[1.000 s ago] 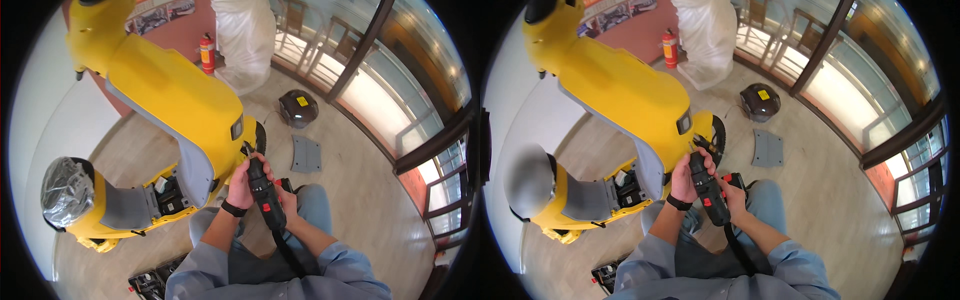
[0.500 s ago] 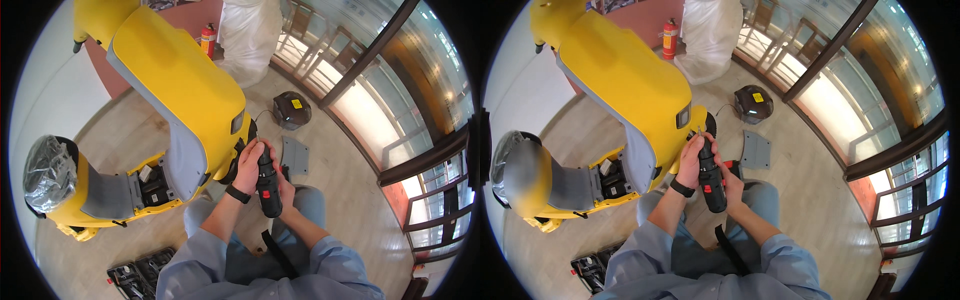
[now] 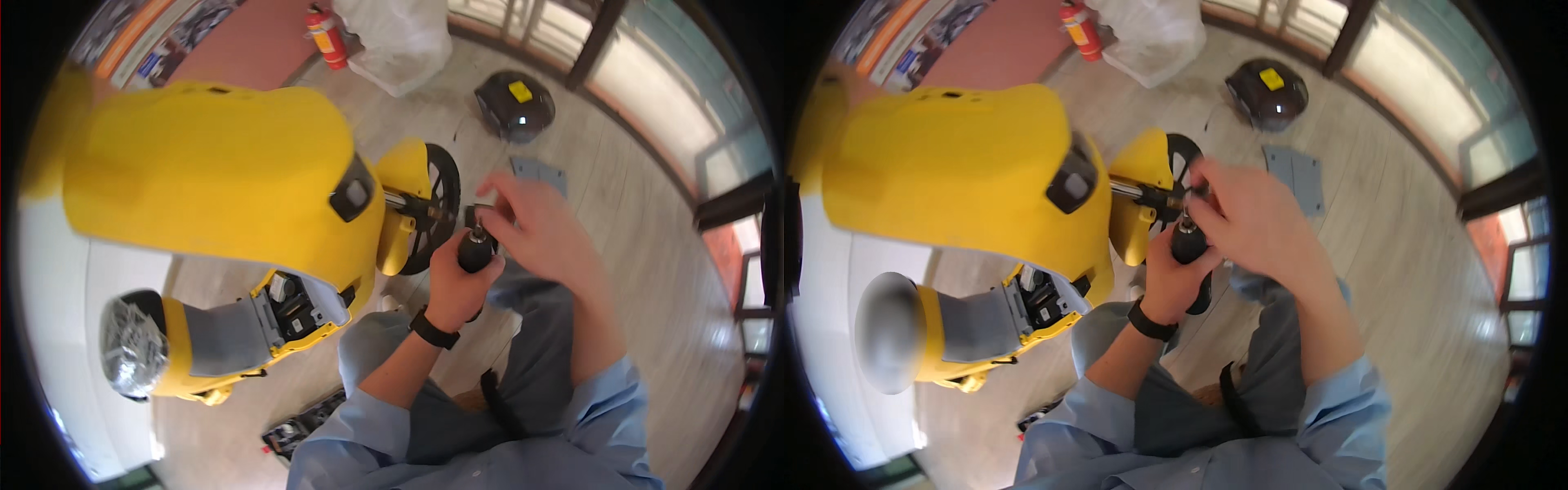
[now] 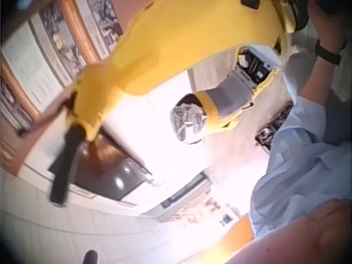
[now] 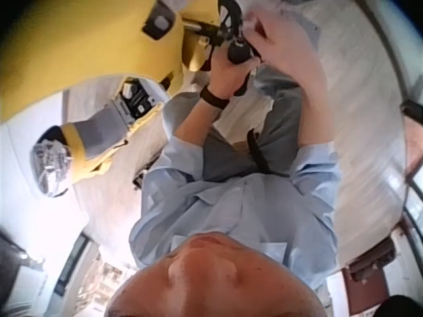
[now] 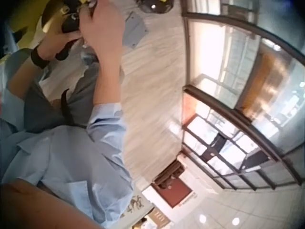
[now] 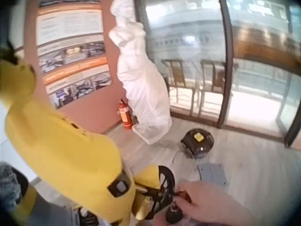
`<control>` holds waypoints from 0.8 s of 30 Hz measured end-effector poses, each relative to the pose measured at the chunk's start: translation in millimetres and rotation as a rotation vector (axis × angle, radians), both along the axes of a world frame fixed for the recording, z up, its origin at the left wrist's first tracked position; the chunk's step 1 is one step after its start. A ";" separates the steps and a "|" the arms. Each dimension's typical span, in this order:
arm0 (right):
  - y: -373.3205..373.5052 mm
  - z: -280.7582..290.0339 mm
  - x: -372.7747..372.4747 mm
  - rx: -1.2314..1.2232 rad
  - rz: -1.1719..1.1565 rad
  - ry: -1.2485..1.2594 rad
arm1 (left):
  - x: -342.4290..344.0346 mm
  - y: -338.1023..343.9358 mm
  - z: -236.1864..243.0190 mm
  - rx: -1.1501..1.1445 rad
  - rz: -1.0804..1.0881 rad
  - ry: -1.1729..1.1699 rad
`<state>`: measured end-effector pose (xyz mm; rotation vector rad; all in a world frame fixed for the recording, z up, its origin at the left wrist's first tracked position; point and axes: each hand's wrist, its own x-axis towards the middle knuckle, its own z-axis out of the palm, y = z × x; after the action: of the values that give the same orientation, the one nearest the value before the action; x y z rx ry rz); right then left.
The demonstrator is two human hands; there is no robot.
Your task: The recorder uses a power drill to assemble or repair parts on a yellow electric scooter, including working on the front fork area and handling a helmet-like component.
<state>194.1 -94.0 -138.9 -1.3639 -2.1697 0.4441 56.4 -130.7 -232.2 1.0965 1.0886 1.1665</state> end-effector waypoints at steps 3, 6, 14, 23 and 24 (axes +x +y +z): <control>19.3 -14.1 -5.7 -0.504 -0.068 0.206 | 4.8 -9.7 -4.6 -0.119 0.006 0.027; 19.9 -50.6 5.1 -0.554 0.108 0.561 | 8.8 -12.7 7.7 -0.350 0.054 -0.118; 8.1 -76.2 3.6 -0.559 0.308 0.161 | -5.3 -42.7 -7.1 -0.743 0.012 -0.013; 7.6 -85.7 -14.9 -0.578 0.335 0.011 | -16.7 -72.2 -32.5 -0.878 0.027 -0.180; 8.4 -85.6 -23.8 -0.611 0.284 -0.109 | -21.0 -70.7 -33.3 -0.880 0.031 -0.198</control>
<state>170.3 -85.6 -224.4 -1.3929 -2.4381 1.2488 35.4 -201.5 -265.5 0.2722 1.2710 0.6636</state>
